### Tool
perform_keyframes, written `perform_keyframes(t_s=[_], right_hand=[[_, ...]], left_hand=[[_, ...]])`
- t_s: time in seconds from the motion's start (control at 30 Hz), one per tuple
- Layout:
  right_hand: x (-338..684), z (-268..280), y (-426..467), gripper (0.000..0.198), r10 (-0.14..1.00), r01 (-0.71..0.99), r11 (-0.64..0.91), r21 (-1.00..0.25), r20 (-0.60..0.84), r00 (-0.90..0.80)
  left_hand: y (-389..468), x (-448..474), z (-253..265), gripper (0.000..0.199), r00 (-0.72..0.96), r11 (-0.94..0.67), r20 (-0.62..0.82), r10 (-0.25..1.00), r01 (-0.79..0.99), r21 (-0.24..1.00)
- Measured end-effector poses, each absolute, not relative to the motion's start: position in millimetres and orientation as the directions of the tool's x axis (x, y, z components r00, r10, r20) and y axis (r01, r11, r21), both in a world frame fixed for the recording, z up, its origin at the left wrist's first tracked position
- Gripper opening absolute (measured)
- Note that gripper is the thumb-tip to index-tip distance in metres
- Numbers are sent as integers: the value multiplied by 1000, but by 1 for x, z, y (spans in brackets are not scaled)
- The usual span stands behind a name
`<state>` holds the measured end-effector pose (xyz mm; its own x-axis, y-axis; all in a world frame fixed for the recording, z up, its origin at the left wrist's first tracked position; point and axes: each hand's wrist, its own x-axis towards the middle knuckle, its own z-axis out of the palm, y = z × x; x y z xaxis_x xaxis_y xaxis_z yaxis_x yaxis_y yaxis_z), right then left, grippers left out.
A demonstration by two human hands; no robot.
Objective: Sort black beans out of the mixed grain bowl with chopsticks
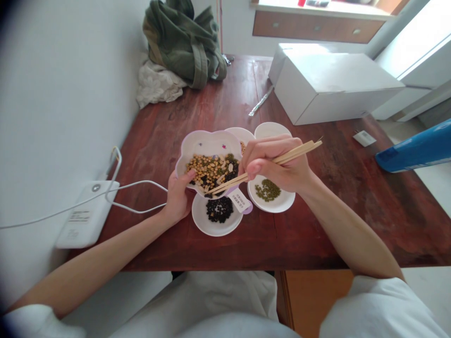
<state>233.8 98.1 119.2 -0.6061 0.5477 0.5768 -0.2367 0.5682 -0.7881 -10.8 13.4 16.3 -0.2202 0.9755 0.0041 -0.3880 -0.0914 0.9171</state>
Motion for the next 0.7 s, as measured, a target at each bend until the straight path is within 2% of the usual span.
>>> perform_keyframes(t_s=[0.2, 0.7], right_hand=[[237, 122, 101, 40, 529, -275, 571, -774, 602, -598], [238, 128, 100, 43, 564, -224, 592, -775, 596, -572]], left_hand=[[13, -11, 16, 42, -212, -104, 15, 977, -414, 904], [13, -12, 13, 38, -200, -113, 28, 979, -426, 898]])
